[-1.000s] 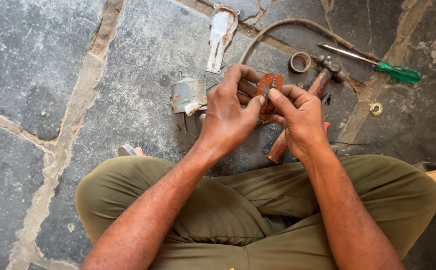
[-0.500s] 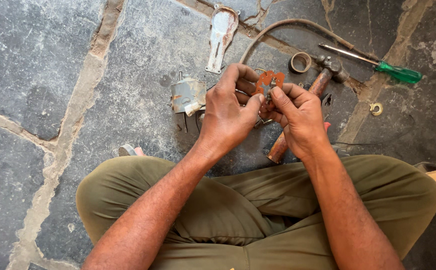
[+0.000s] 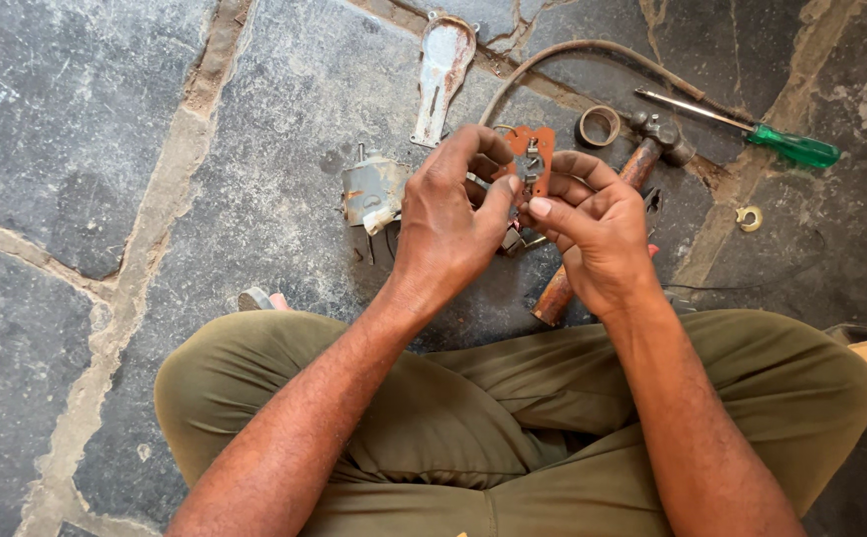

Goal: The person sits on a stone floor and disassembles a small electrical device, removing a copper contact plate and adjusting internal components. They reinsert the plate and continue manipulating the device's interior parts.

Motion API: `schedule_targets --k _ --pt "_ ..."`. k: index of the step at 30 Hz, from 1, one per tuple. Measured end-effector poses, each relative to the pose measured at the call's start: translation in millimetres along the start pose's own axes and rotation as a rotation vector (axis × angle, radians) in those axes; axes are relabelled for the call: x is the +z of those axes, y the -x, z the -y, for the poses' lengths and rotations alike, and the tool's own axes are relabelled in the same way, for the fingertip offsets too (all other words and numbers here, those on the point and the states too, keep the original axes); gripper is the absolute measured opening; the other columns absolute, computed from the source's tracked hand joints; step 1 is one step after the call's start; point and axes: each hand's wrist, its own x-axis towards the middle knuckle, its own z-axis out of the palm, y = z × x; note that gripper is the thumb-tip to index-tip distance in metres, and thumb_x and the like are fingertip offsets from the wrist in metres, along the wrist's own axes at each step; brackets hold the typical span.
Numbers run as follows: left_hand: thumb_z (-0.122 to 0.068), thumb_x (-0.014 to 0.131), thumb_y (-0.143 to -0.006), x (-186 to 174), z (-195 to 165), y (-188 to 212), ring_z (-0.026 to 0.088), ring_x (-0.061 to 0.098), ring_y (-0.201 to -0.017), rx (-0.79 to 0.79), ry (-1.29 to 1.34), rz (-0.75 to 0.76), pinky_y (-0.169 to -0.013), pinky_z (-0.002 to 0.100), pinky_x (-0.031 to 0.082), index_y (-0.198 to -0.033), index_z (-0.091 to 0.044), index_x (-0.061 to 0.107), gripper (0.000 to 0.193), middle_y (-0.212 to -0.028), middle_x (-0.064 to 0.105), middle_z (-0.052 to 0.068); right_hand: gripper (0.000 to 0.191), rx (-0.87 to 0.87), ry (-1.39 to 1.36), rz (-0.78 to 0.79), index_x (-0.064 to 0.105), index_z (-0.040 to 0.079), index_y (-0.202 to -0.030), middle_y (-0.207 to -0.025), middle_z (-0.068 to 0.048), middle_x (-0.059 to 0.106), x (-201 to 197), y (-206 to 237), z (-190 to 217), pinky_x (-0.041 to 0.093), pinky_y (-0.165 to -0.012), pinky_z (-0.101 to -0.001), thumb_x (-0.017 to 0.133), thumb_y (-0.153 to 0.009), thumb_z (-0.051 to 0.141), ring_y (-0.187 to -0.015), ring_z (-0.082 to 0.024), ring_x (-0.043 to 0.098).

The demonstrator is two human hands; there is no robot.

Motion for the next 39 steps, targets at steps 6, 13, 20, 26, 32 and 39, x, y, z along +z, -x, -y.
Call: schedule_targets --k 6,13,20,26,32,39 --pt "-0.009 0.073 -0.091 -1.3 -3.4 3.6 0.025 0.068 -0.089 0.151 -0.312 -0.010 -0.072 0.039 0.058 -0.110 -0.008 0.067 0.021 -0.105 0.060 0.010 0.044 -0.011 0.040 -0.072 0.054 -0.003 -0.129 -0.115 -0.016 0.071 4.5 0.4 3.2 0.064 -0.090 -0.0373 0.074 -0.090 -0.006 -0.103 -0.022 0.073" --pt "-0.009 0.072 -0.094 -4.2 -2.8 5.2 0.029 0.066 -0.104 0.207 -0.274 0.040 -0.085 0.042 0.056 -0.109 -0.010 0.070 0.015 -0.112 0.060 0.010 0.041 -0.083 0.051 -0.075 0.057 -0.004 -0.128 -0.111 -0.015 0.070 2.7 0.7 0.4 0.065 -0.088 -0.0363 0.076 -0.091 -0.005 -0.098 -0.021 0.073" --pt "-0.008 0.075 -0.089 -3.4 -2.2 4.2 0.032 0.058 -0.117 0.178 -0.291 0.000 -0.098 0.044 0.052 -0.106 -0.008 0.071 0.017 -0.127 0.054 0.013 0.035 -0.159 0.134 -0.091 0.059 -0.005 -0.124 -0.109 -0.014 0.071 5.4 2.0 2.2 0.065 -0.085 -0.0344 0.075 -0.094 -0.003 -0.098 -0.023 0.076" --pt "-0.010 0.080 -0.088 -5.9 -3.8 4.0 0.035 0.055 -0.127 0.272 -0.341 0.032 -0.107 0.046 0.050 -0.109 -0.008 0.071 0.024 -0.139 0.051 0.014 0.033 -0.217 0.154 -0.092 0.060 -0.005 -0.123 -0.108 -0.013 0.070 2.9 3.2 0.2 0.066 -0.085 -0.0346 0.075 -0.094 -0.005 -0.096 -0.020 0.074" --pt "-0.009 0.086 -0.077 -9.3 -4.5 2.2 0.041 0.056 -0.132 0.258 -0.195 0.133 -0.108 0.048 0.052 -0.111 -0.003 0.063 0.042 -0.145 0.047 0.018 0.031 -0.249 0.164 -0.110 0.060 -0.004 -0.122 -0.108 -0.013 0.071 2.0 6.1 1.8 0.065 -0.085 -0.0346 0.076 -0.095 -0.005 -0.096 -0.017 0.072" --pt "-0.003 0.085 -0.081 -9.1 -2.5 4.6 0.034 0.065 -0.127 0.229 -0.152 0.091 -0.101 0.041 0.061 -0.107 -0.006 0.064 0.034 -0.146 0.050 0.014 0.031 -0.218 0.100 -0.131 0.060 -0.003 -0.121 -0.105 -0.014 0.072 10.1 6.5 3.6 0.065 -0.082 -0.0359 0.076 -0.094 -0.003 -0.092 -0.018 0.073"
